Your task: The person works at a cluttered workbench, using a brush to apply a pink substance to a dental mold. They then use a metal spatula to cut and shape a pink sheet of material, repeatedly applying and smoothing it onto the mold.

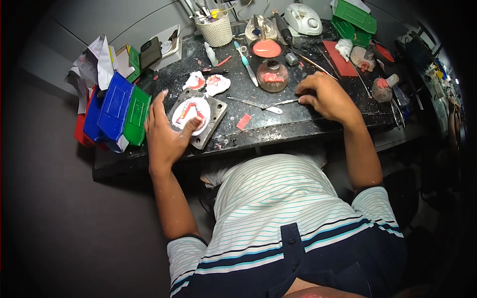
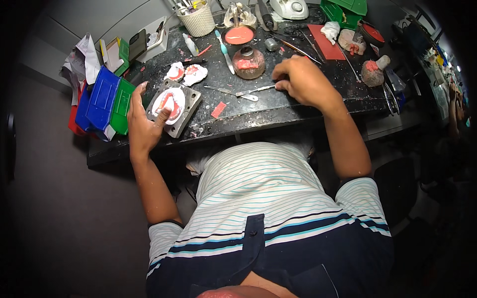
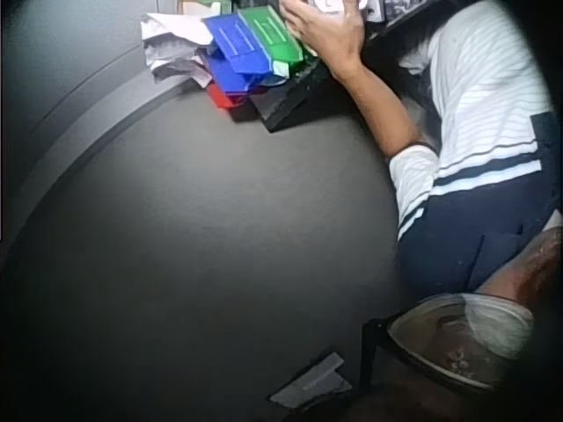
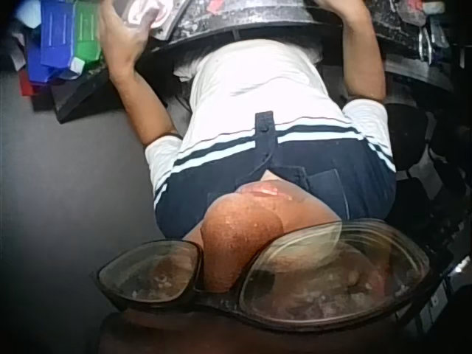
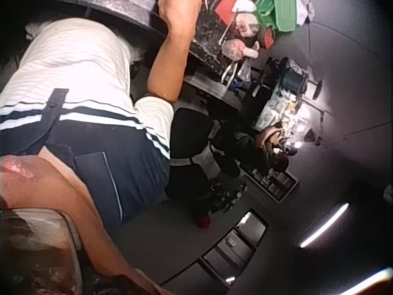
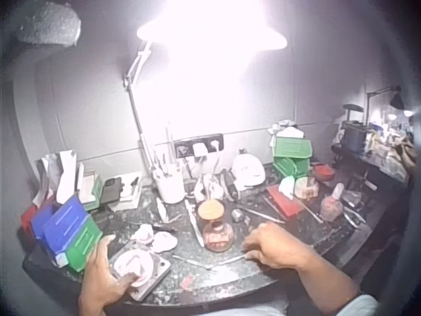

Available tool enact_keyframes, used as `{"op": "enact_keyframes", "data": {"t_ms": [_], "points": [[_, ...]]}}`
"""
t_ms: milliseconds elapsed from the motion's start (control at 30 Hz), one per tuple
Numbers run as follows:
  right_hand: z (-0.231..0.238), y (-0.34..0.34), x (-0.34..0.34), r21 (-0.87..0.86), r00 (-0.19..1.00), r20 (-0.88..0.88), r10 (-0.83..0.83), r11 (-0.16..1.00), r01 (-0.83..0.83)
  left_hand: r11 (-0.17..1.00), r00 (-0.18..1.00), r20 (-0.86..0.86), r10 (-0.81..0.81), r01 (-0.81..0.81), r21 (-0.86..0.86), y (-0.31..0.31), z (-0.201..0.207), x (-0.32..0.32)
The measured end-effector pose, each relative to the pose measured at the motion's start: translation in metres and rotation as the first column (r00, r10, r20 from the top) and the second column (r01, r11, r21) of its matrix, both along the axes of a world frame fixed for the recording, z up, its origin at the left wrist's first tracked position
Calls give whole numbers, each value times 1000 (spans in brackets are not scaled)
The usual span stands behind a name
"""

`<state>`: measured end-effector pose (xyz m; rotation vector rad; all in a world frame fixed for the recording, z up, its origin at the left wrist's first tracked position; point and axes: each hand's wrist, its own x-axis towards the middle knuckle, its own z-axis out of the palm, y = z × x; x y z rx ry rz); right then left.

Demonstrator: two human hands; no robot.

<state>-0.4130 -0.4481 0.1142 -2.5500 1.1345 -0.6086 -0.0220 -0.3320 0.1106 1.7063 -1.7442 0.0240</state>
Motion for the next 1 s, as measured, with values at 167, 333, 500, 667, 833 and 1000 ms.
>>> {"op": "enact_keyframes", "data": {"t_ms": [167, 333, 500, 667, 833, 1000], "points": [[-11, 3, 7, -33, 999, -28, -36, 999, 35, 980, 983, 104, 148, -160, 119, 34, -13, -30], [-8, 5, 6, -66, 998, -59, 10, 998, -14, 991, 990, 42, 134, -134, -7, 33, -23, -33], [-5, 9, -2, -39, 994, 105, 42, 999, -38, 996, 984, -157, 82, -89, -32, 29, -32, -28], [15, 14, -4, 194, 916, 402, -14, 979, -70, 993, 985, -160, 66, -81, -90, 25, -31, -23], [16, 1, -9, 7, 834, 542, 103, 992, -127, 992, 986, -161, 46, -64, -107, 20, -29, -24], [17, -1, -2, 88, 698, 711, 79, 976, -201, 992, 986, -162, 49, -67, -107, 20, -30, -24]]}}
